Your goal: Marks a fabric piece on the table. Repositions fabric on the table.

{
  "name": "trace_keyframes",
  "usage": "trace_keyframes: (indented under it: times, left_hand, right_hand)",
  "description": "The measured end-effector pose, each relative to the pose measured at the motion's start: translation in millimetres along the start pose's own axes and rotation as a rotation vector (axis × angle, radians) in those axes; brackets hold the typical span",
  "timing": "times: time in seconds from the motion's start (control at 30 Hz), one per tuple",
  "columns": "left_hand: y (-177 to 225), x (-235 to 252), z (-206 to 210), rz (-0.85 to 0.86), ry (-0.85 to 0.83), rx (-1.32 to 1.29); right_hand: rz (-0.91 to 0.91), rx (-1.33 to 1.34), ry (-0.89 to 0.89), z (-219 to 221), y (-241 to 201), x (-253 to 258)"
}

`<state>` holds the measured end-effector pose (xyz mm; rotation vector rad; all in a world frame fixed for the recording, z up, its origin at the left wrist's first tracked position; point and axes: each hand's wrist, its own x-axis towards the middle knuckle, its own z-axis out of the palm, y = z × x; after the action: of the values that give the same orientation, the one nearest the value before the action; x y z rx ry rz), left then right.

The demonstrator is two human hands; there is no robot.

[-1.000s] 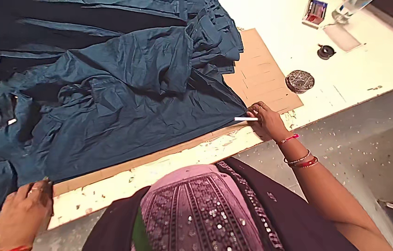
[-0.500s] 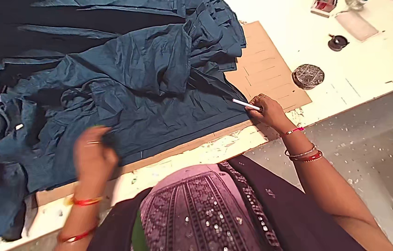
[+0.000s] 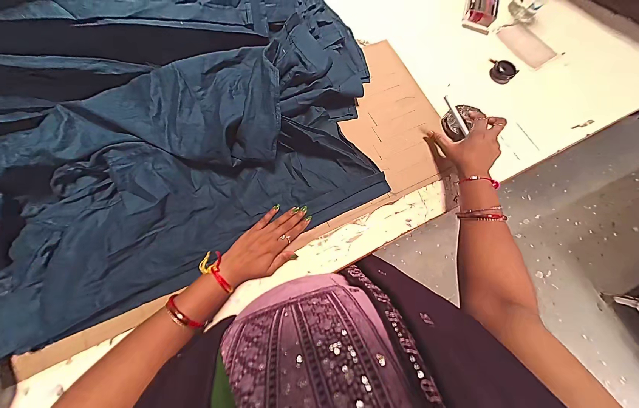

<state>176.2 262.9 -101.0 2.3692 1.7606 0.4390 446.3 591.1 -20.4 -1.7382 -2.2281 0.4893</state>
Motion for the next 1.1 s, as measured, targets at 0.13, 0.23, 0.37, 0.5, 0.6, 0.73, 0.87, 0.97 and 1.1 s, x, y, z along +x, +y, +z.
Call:
trace_keyframes:
  times: [0.13,0.23,0.37,0.5,0.6,0.73,0.87,0.97,1.1]
  left_hand:
    - [-1,0,0,-0.001,0.001,0.008]
    - [-2,0,1,-0.003,0.005,-0.020]
    - [-2,-1,3,-0.016,0.039,-0.071]
    - [-2,0,1,-0.010,0.056,-0.071]
    - [-1,0,0,-0.020,0.025,-0.086]
    - [-3,0,-3,-0.012,0.006,-0.096]
    - [0,-3,-6,-0.057,0.002,-0.170]
    - [4,-26,-21,-0.249,0.088,-0.291]
    - [6,-107,-23,-0.606,0.372,-0.210]
  right_hand:
    - [0.172,-0.044,0.014,0,3,36]
    - [0.293,-0.047,0.118,22,39,86]
    - [0.271,-0.084,0.017,10,31,70]
    - [0.144,0.097,-0.024,16,12,-1]
    - [-0.134,0.247,-0.075,27,-23,-59]
    - [-0.358,0.074,-0.017,60,-56,-96]
    - [-0.235,-0.006,-0.068,68,-50,-90]
    - [-0.207,-0.036,-0.122,59,-51,-89]
    - [-0.187,-0.249,-0.244,43,-65,-82]
